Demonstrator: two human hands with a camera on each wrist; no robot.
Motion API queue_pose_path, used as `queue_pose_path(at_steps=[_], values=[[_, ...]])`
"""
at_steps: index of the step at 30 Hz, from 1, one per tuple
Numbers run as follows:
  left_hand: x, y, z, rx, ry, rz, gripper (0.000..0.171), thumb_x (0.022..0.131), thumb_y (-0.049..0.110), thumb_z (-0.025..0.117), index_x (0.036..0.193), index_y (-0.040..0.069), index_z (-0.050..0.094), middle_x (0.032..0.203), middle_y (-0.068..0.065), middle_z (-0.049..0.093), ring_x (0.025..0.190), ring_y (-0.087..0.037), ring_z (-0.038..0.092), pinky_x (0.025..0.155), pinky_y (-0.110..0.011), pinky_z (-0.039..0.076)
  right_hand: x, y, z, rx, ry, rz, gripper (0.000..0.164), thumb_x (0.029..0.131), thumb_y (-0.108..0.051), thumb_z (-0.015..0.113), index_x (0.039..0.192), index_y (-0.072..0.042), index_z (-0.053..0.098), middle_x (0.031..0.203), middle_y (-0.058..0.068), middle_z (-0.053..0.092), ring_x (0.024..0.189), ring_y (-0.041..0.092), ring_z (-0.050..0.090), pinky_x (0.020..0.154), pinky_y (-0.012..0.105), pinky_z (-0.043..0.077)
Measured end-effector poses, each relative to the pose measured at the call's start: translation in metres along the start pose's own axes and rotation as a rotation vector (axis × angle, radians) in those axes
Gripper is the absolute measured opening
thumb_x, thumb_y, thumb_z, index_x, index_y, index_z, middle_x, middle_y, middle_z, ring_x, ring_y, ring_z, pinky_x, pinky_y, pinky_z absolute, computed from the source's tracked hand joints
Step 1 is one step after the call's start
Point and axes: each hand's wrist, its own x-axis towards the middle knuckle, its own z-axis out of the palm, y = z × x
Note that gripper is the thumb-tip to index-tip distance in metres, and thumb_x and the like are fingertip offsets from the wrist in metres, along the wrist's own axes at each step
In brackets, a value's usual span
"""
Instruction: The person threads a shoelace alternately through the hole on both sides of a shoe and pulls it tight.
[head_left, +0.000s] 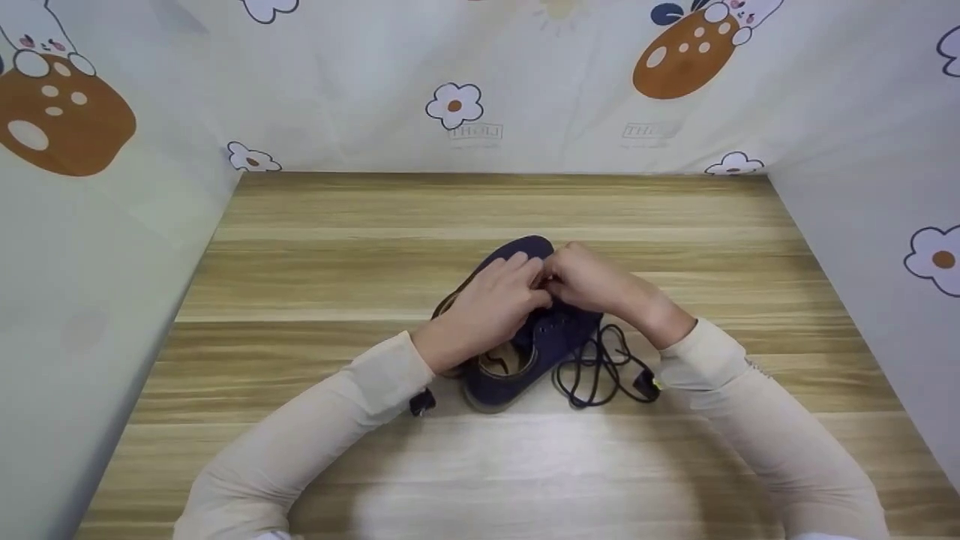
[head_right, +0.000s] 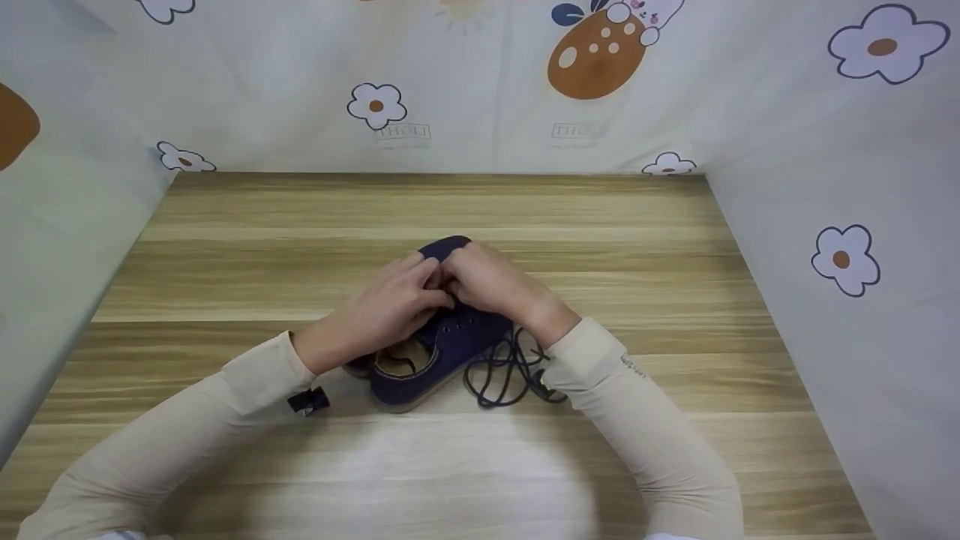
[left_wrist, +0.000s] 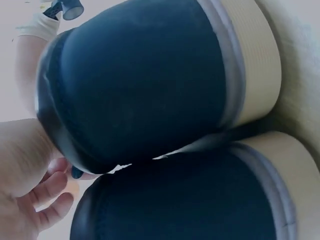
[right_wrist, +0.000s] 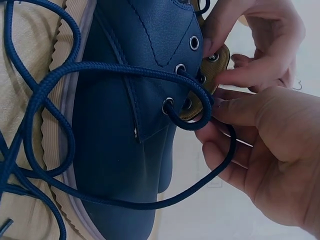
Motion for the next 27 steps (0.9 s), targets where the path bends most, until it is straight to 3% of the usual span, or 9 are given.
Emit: queue_pose_path(at_steps=[4, 7, 12, 15, 18, 21, 24, 27], values=[[0.002, 0.001, 0.003, 0.126, 0.010, 0.034, 0.017, 0.092, 0.023, 0.061, 0.089, 0.026, 0.077, 0.097, -0.001, 0.059, 0.088, -0.021, 0.049, 0.068, -0.031, 0.043, -0.001, -0.001, 0.001, 0.000, -0.015, 0.021, 0.011, 0.091, -0.007, 0.062, 0.086, -0.010, 0.072, 0.078, 0.002, 0.072, 0.068, 0.013, 0.061, 0.066, 0.029, 0.050], [0.003, 0.001, 0.004, 0.170, 0.015, 0.048, 0.018, 0.091, 0.026, 0.060, 0.087, 0.026, 0.078, 0.101, -0.001, 0.060, 0.090, -0.021, 0.049, 0.070, -0.031, 0.043, -0.001, -0.003, 0.001, -0.009, -0.021, 0.035, 0.009, 0.094, -0.010, 0.061, 0.090, -0.011, 0.070, 0.081, 0.003, 0.071, 0.072, 0.015, 0.062, 0.069, 0.033, 0.052], [0.002, 0.002, 0.004, 0.090, 0.031, 0.053, 0.014, 0.091, 0.023, 0.062, 0.085, 0.022, 0.075, 0.099, 0.000, 0.060, 0.092, -0.021, 0.051, 0.071, -0.031, 0.044, -0.001, -0.004, 0.000, -0.024, -0.026, 0.062, 0.011, 0.092, -0.008, 0.058, 0.098, -0.009, 0.068, 0.083, 0.006, 0.071, 0.072, 0.019, 0.061, 0.069, 0.036, 0.051], [0.002, 0.002, 0.001, -0.071, 0.025, 0.014, 0.010, 0.091, 0.022, 0.064, 0.087, 0.018, 0.072, 0.098, 0.001, 0.064, 0.093, -0.020, 0.054, 0.073, -0.031, 0.046, -0.001, -0.004, 0.000, -0.018, -0.024, 0.066, 0.015, 0.091, -0.006, 0.057, 0.102, -0.008, 0.067, 0.085, 0.007, 0.072, 0.073, 0.021, 0.063, 0.070, 0.036, 0.052], [0.001, 0.001, -0.005, -0.316, -0.001, -0.080, 0.009, 0.095, 0.021, 0.062, 0.095, 0.014, 0.068, 0.099, 0.001, 0.069, 0.094, -0.018, 0.062, 0.080, -0.031, 0.052, -0.001, -0.003, 0.001, 0.006, -0.022, 0.063, 0.019, 0.092, -0.007, 0.058, 0.108, -0.009, 0.068, 0.094, 0.007, 0.074, 0.080, 0.021, 0.067, 0.074, 0.036, 0.054], [0.000, 0.001, -0.014, -0.580, 0.034, -0.178, 0.010, 0.098, 0.019, 0.058, 0.103, 0.011, 0.063, 0.097, -0.001, 0.072, 0.090, -0.014, 0.067, 0.082, -0.030, 0.054, -0.002, -0.003, 0.001, 0.033, -0.018, 0.079, 0.016, 0.091, -0.007, 0.061, 0.105, -0.010, 0.068, 0.091, 0.005, 0.073, 0.078, 0.018, 0.064, 0.073, 0.033, 0.052], [-0.001, 0.002, -0.023, -0.840, 0.104, -0.250, 0.012, 0.100, 0.017, 0.056, 0.105, 0.006, 0.059, 0.090, -0.005, 0.072, 0.080, -0.013, 0.066, 0.072, -0.026, 0.054, -0.003, -0.004, 0.001, 0.061, -0.008, 0.091, 0.006, 0.091, -0.008, 0.061, 0.091, -0.011, 0.067, 0.079, 0.002, 0.070, 0.072, 0.014, 0.060, 0.070, 0.030, 0.050], [0.000, 0.003, -0.034, -1.074, 0.132, -0.314, 0.013, 0.101, 0.014, 0.054, 0.104, 0.002, 0.056, 0.083, -0.010, 0.068, 0.068, -0.013, 0.062, 0.061, -0.024, 0.052, -0.002, -0.004, 0.001, 0.064, -0.001, 0.089, 0.009, 0.094, -0.010, 0.059, 0.088, -0.010, 0.066, 0.078, 0.003, 0.071, 0.073, 0.015, 0.063, 0.071, 0.033, 0.052]])
